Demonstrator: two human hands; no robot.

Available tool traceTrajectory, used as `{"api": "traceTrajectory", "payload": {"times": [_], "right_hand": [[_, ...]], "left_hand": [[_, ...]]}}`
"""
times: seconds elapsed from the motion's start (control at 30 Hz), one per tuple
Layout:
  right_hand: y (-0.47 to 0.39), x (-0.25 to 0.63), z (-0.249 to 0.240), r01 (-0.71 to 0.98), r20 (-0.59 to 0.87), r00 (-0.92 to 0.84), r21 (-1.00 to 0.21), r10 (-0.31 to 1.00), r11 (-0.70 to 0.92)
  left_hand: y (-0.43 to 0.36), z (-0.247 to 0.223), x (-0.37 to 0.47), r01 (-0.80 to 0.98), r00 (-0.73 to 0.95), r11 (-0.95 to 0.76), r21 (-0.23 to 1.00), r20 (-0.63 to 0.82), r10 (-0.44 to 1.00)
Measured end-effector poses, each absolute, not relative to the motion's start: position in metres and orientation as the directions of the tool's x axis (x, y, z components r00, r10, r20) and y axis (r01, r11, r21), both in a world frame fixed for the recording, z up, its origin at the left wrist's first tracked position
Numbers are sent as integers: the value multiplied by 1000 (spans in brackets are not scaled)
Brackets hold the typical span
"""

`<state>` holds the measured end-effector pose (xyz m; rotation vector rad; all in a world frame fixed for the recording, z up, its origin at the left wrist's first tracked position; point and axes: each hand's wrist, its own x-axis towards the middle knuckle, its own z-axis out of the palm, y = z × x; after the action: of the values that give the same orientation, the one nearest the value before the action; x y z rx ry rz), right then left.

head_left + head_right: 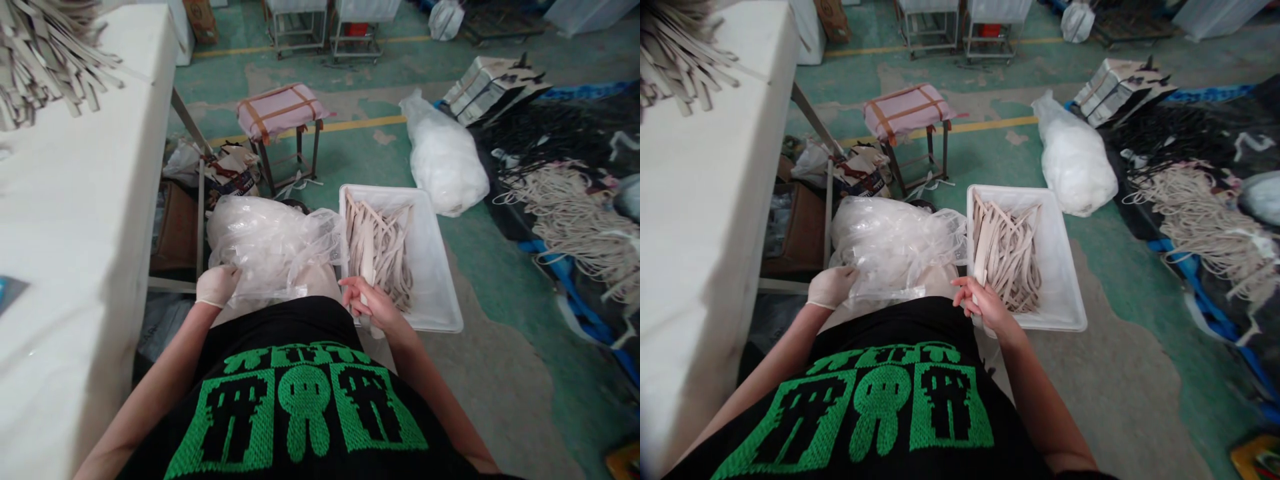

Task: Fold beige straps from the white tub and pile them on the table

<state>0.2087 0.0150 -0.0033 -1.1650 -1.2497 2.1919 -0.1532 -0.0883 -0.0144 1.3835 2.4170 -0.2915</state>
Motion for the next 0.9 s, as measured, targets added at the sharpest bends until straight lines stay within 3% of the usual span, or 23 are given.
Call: {"api": "traceTrajectory", "payload": {"times": [0.17, 0.3, 0.4, 0.47, 0.63, 0.9], "right_hand": [[16, 179, -1, 93, -481, -664, -812, 572, -576], [17, 149, 4, 94, -438, -743, -817, 506, -569], [18, 125, 12, 103, -409, -793, -820, 451, -563], [20, 109, 19, 87, -379, -813, -830, 441, -551], [25, 75, 32, 13, -328, -746, -878, 580, -479], [34, 69, 35, -58, -288, -471, -933, 834, -355]], "left_hand": [[-101, 24, -154, 821, -526, 562, 98, -251, 813], [-108, 44, -142, 674, -579, 602, 428, -201, 791], [-105, 55, -132, 449, -569, 542, 710, -241, 786], [-99, 59, -125, 319, -539, 489, 812, -268, 798], [-80, 62, -110, 272, -448, 412, 869, -265, 854], [-75, 48, -114, 230, -429, 412, 882, -288, 856]]}}
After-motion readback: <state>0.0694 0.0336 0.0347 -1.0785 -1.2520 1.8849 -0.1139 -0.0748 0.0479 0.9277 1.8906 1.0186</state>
